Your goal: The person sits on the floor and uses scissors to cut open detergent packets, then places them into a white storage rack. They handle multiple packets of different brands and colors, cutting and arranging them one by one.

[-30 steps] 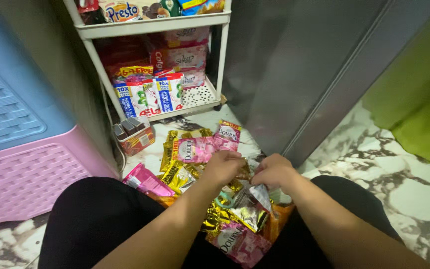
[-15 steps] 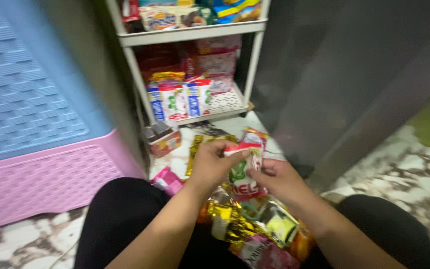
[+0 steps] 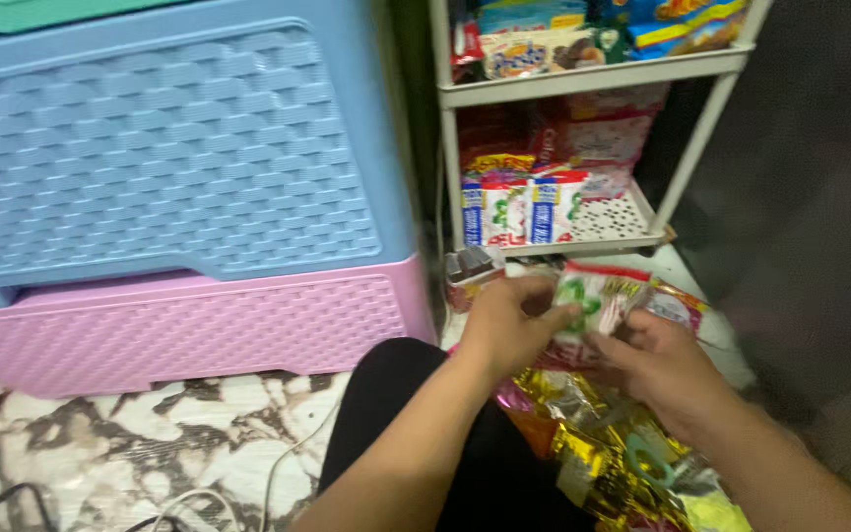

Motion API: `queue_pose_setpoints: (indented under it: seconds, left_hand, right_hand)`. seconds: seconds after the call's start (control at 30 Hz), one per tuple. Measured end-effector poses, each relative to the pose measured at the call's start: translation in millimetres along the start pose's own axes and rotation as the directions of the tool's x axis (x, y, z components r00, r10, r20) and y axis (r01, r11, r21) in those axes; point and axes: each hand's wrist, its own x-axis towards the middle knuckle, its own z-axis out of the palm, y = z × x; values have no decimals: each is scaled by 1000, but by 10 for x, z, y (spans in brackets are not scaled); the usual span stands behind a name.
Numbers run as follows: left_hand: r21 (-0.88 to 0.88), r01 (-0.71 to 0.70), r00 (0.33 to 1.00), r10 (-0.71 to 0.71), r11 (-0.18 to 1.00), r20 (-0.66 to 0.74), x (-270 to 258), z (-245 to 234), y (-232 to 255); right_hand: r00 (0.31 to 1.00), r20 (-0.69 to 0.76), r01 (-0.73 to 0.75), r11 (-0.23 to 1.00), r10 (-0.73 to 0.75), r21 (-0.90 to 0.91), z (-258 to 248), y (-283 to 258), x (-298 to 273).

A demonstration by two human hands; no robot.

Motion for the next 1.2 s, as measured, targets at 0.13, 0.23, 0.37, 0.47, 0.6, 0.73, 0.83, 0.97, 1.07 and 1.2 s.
queue_pose_setpoints:
  seconds: [0.13, 0.23, 0.37, 0.47, 0.6, 0.73, 0.83, 0.97, 1.07, 1.2]
  left_hand:
    - [-11, 118, 993, -118, 993, 4, -61, 15, -84]
    - [-136, 141, 990, -142, 981, 1, -75, 63, -177]
    - [-59, 45, 997, -48, 997, -53, -11, 139, -312]
    - [119, -41, 989, 57, 992, -133, 122, 139, -500]
    - [450, -130, 938, 257, 883, -232, 530, 117, -860]
    - [606, 1, 965, 159, 795, -210, 881, 26, -1115]
    - [649, 151, 979, -20, 746, -204, 958, 36, -1185]
    - [827, 205, 979, -103, 524, -177, 952, 72, -1147]
    - [866, 238, 970, -158, 441, -186, 993, 86, -1189]
    - [847, 289, 957, -147, 445, -249, 1049, -18, -1375]
  right_hand:
    - [998, 2, 59, 965, -61, -255, -4, -77, 2]
    - [984, -23, 138, 841, -176, -522, -43, -44, 25]
    - [923, 50, 278, 571, -381, -772, -154, -74, 166]
    - [940, -11, 209, 601, -341, -772, -210, -108, 374]
    - [934, -34, 271, 769, -355, -579, -290, -176, 865]
    - [868, -145, 249, 671, -474, -698, -259, -327, 1480]
    - [835, -124, 270, 595, -536, -757, -249, -435, 1822]
    - [827, 22, 489, 699, -562, -522, -63, -523, 2129]
    - [855, 93, 496, 753, -509, -434, 168, -471, 2322]
    - [903, 18, 375, 770, -429, -516, 437, -387, 2451]
